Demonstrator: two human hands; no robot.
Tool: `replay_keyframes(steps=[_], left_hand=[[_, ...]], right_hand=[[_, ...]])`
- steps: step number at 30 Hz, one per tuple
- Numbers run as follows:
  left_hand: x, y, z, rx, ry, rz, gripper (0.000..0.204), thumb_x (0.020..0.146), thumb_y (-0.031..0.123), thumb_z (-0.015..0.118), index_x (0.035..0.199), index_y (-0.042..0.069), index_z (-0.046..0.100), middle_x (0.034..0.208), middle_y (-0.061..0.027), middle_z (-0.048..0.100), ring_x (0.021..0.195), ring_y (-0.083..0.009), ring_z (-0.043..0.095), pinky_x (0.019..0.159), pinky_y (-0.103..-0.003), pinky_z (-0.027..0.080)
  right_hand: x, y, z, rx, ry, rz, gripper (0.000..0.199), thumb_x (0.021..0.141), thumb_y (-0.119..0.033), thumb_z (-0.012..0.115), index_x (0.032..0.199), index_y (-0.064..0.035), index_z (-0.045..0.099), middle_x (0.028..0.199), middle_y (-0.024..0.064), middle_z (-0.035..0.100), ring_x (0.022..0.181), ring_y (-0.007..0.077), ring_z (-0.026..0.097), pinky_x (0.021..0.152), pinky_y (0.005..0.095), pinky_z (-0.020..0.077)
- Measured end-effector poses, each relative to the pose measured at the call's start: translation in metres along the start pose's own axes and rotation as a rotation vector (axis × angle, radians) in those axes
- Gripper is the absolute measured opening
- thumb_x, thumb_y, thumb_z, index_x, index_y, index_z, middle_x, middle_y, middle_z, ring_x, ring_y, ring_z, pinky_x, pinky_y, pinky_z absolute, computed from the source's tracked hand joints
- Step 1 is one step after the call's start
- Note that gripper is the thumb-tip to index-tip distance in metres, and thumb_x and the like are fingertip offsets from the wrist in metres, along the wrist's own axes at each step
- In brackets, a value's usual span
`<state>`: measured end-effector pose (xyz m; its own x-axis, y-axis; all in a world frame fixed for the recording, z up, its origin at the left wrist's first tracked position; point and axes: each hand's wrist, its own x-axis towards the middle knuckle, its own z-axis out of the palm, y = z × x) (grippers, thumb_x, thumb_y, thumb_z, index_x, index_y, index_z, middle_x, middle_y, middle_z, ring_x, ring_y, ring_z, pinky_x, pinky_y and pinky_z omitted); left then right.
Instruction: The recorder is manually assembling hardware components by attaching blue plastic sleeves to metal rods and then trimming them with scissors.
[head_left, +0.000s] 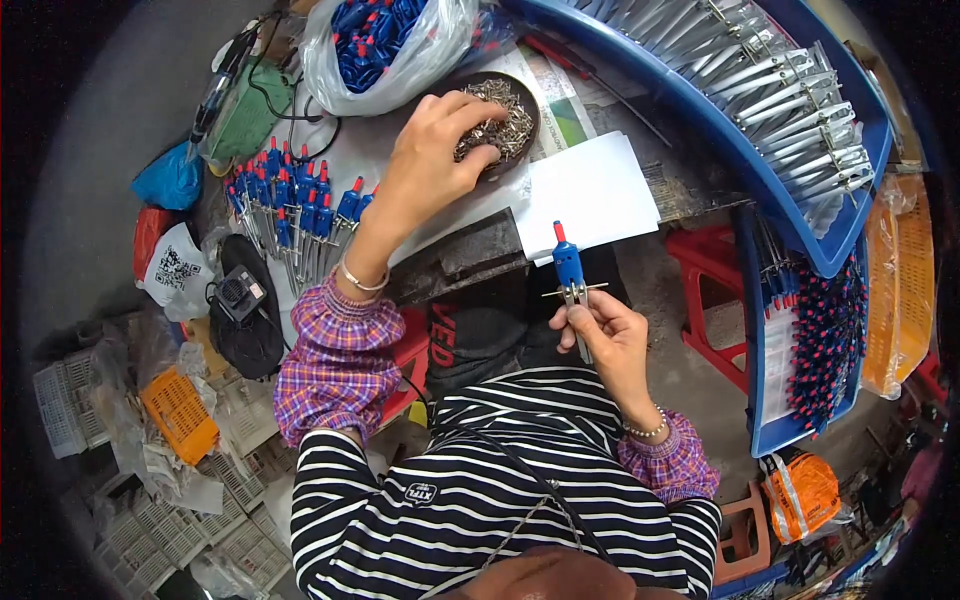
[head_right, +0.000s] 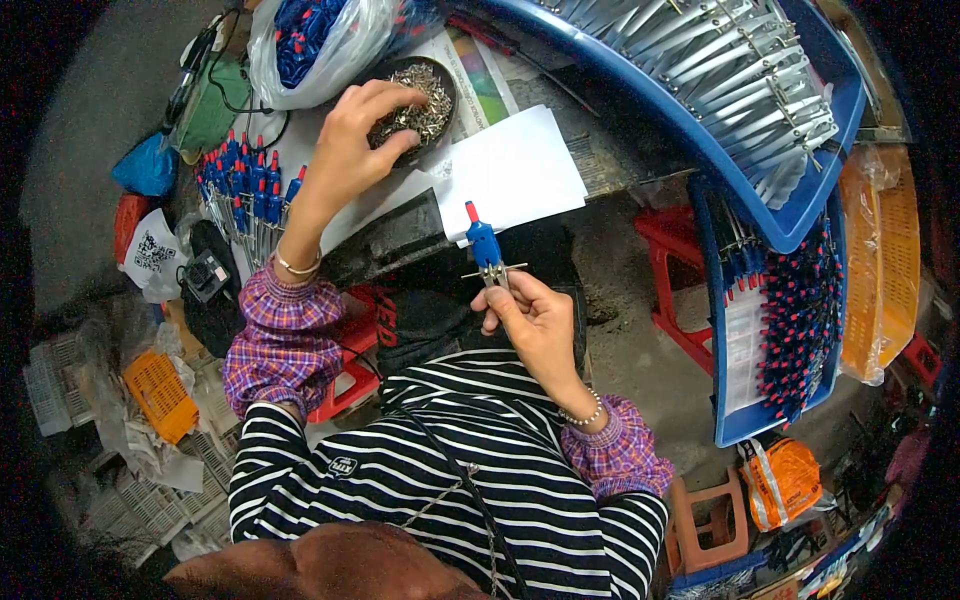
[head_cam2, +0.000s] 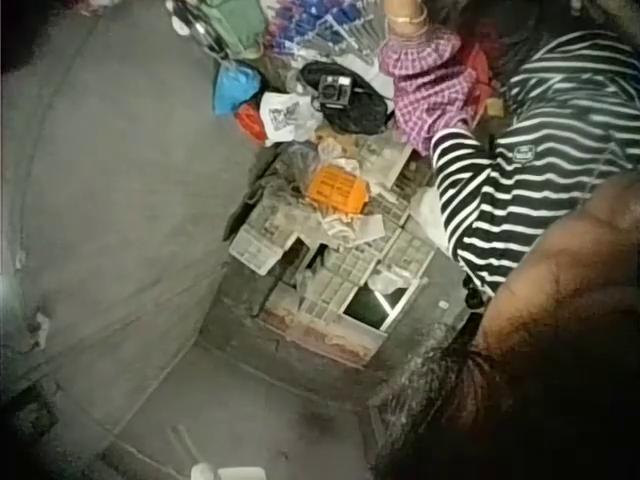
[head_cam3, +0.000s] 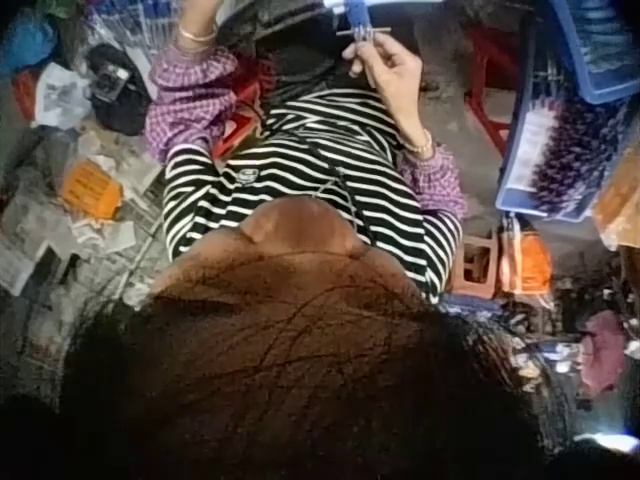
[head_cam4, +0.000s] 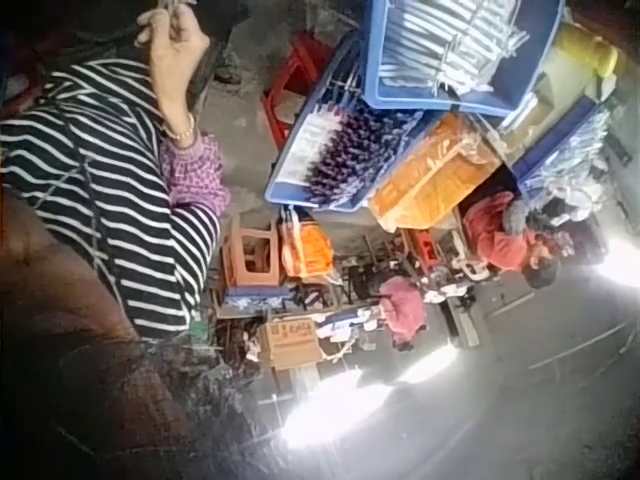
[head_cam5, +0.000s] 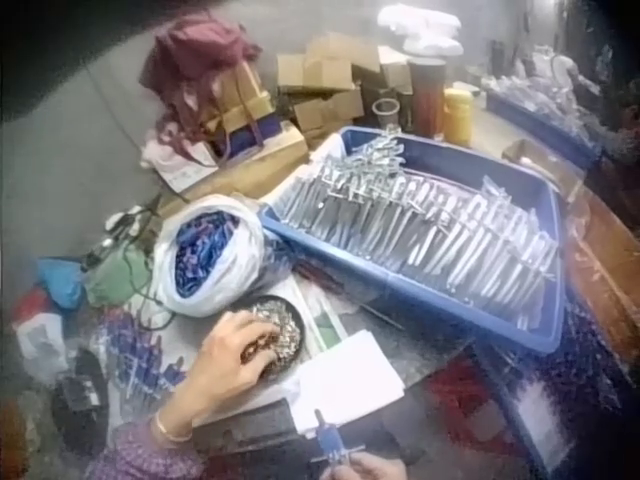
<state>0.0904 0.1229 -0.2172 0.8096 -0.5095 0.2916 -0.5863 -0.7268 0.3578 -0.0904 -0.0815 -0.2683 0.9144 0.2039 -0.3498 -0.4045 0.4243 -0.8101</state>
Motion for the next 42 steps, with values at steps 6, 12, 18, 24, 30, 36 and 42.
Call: replay_keyframes(steps=[6, 12, 18, 24, 30, 36, 42], left_hand=[[-0.005, -0.011, 0.005, -0.043, 0.015, -0.044, 0.014, 0.074, 0.006, 0.066, 0.087, 0.003, 0.067, 0.086, -0.0082, 0.064, 0.079, -0.0254, 0.060, 0.073, -0.032, 0.047], [-0.004, -0.012, -0.003, -0.224, 0.077, -0.126, 0.013, 0.073, 0.002, 0.067, 0.086, 0.003, 0.068, 0.084, -0.0049, 0.065, 0.072, -0.0126, 0.059, 0.063, -0.024, 0.045], [-0.012, -0.001, -0.017, -0.582, 0.020, -0.353, 0.010, 0.077, 0.000, 0.066, 0.087, -0.002, 0.067, 0.083, -0.0027, 0.066, 0.075, -0.0078, 0.060, 0.064, -0.020, 0.045], [-0.039, 0.049, -0.026, -0.925, -0.259, -0.475, 0.011, 0.076, -0.007, 0.066, 0.087, -0.006, 0.066, 0.086, -0.0089, 0.067, 0.080, -0.0130, 0.063, 0.071, -0.022, 0.050], [-0.059, 0.073, -0.011, -0.721, -0.218, -0.294, 0.016, 0.067, -0.005, 0.072, 0.082, 0.000, 0.069, 0.085, -0.0074, 0.065, 0.070, -0.0107, 0.059, 0.059, -0.021, 0.044], [-0.062, 0.079, -0.005, -0.653, -0.152, -0.279, 0.016, 0.065, -0.003, 0.075, 0.080, 0.002, 0.070, 0.082, -0.0054, 0.062, 0.066, -0.0095, 0.056, 0.053, -0.021, 0.040], [-0.065, 0.076, 0.000, -0.602, -0.120, -0.194, 0.016, 0.064, -0.002, 0.075, 0.079, 0.002, 0.070, 0.082, -0.0069, 0.061, 0.065, -0.0104, 0.056, 0.054, -0.021, 0.041]], right_hand=[[-0.002, 0.001, 0.004, -0.037, -0.023, 0.061, 0.016, 0.092, -0.006, 0.053, 0.098, 0.0072, 0.060, 0.083, 0.0099, 0.064, 0.063, 0.0084, 0.057, 0.059, 0.0231, 0.0518], [-0.002, 0.002, 0.005, -0.039, -0.038, 0.059, 0.016, 0.092, -0.007, 0.053, 0.097, 0.0072, 0.060, 0.084, 0.0103, 0.064, 0.064, 0.0085, 0.057, 0.059, 0.0233, 0.0521], [-0.002, 0.003, 0.006, -0.037, -0.048, 0.064, 0.017, 0.093, -0.006, 0.053, 0.099, 0.0076, 0.060, 0.084, 0.0101, 0.064, 0.064, 0.0086, 0.057, 0.059, 0.0234, 0.0521], [-0.003, 0.001, 0.008, -0.066, -0.028, 0.065, 0.017, 0.093, -0.006, 0.053, 0.100, 0.0075, 0.060, 0.083, 0.0087, 0.064, 0.064, 0.0077, 0.056, 0.059, 0.0221, 0.0511], [-0.006, -0.003, 0.015, -0.169, -0.008, 0.027, 0.015, 0.092, -0.004, 0.054, 0.099, 0.0074, 0.061, 0.082, 0.0064, 0.065, 0.063, 0.0061, 0.056, 0.058, 0.0193, 0.0483], [-0.008, -0.007, 0.018, -0.204, -0.003, -0.018, 0.015, 0.091, -0.003, 0.054, 0.098, 0.0078, 0.061, 0.081, 0.0066, 0.066, 0.062, 0.0061, 0.058, 0.057, 0.0187, 0.0477], [-0.011, -0.010, 0.020, -0.226, -0.002, -0.035, 0.014, 0.090, -0.002, 0.055, 0.098, 0.0075, 0.062, 0.079, 0.0058, 0.067, 0.060, 0.0063, 0.058, 0.055, 0.0182, 0.0472]])
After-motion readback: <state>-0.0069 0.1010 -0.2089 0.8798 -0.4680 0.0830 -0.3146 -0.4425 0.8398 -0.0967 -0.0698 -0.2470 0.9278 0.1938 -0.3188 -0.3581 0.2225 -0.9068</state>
